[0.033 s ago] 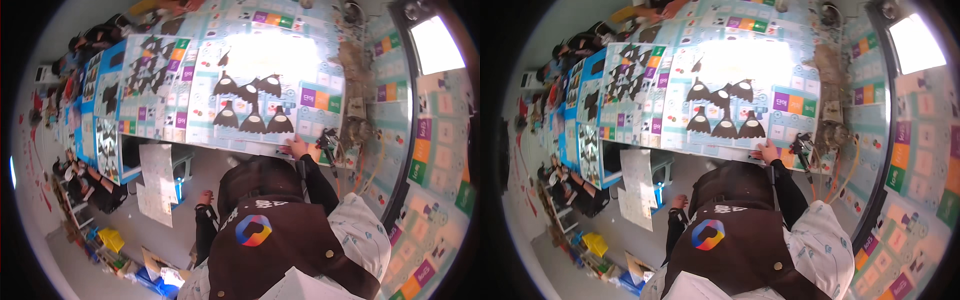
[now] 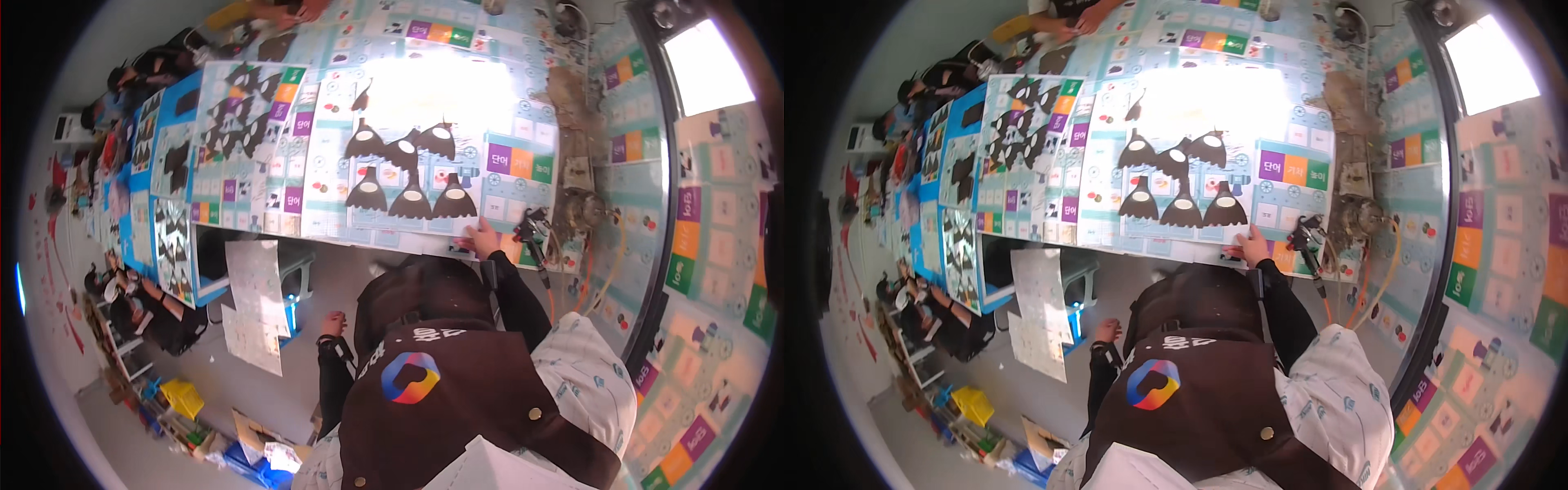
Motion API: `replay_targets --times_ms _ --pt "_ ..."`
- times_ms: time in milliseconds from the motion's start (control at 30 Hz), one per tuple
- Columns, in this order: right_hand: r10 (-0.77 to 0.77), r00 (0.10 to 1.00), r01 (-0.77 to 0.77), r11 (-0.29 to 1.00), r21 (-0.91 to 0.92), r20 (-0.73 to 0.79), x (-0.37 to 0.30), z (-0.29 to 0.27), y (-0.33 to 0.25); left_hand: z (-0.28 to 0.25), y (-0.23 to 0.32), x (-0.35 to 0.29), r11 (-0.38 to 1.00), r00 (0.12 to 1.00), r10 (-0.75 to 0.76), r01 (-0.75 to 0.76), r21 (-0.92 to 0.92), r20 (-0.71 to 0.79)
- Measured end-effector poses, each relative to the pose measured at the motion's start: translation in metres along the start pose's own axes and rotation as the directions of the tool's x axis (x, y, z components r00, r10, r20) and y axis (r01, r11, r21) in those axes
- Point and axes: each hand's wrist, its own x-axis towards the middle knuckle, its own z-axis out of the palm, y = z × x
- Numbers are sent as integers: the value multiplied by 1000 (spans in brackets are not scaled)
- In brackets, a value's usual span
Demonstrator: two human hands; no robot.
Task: Applying glue to shoe components using a glue gun.
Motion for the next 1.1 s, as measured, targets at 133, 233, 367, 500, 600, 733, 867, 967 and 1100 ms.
replay_targets --times_ms 133,233,367,500,600,733,867,967,1100 --pt "-22 1000 22 999 30 4 11 4 0 -21 10 10 995 995 97 -97 6 5" --pt "-167 983 164 986 -43 -73 25 4 13 -37 -2 17 993 993 114 -114 -12 10" --pt "-189 979 190 982 1 -70 35 -7 22 -51 -27 23 994 1000 -2 3 -111 7" --pt "-215 974 209 973 -94 -70 35 -21 22 -52 -46 27 978 996 -78 83 -189 37" --pt "-246 966 226 953 -199 -82 26 -32 22 -47 -52 21 969 993 -114 118 -216 32" --pt "-235 971 234 972 -32 -45 11 -53 27 -41 -39 16 983 996 -89 89 -158 7" --pt "-192 981 190 981 -46 -38 -7 -75 33 -51 -20 23 973 991 129 -135 188 43" --pt "-321 943 316 946 73 89 -24 -68 42 -66 -15 18 956 978 207 -203 213 4" --pt "-295 951 294 956 21 89 -47 -54 27 -69 10 9 961 976 208 -215 171 58"
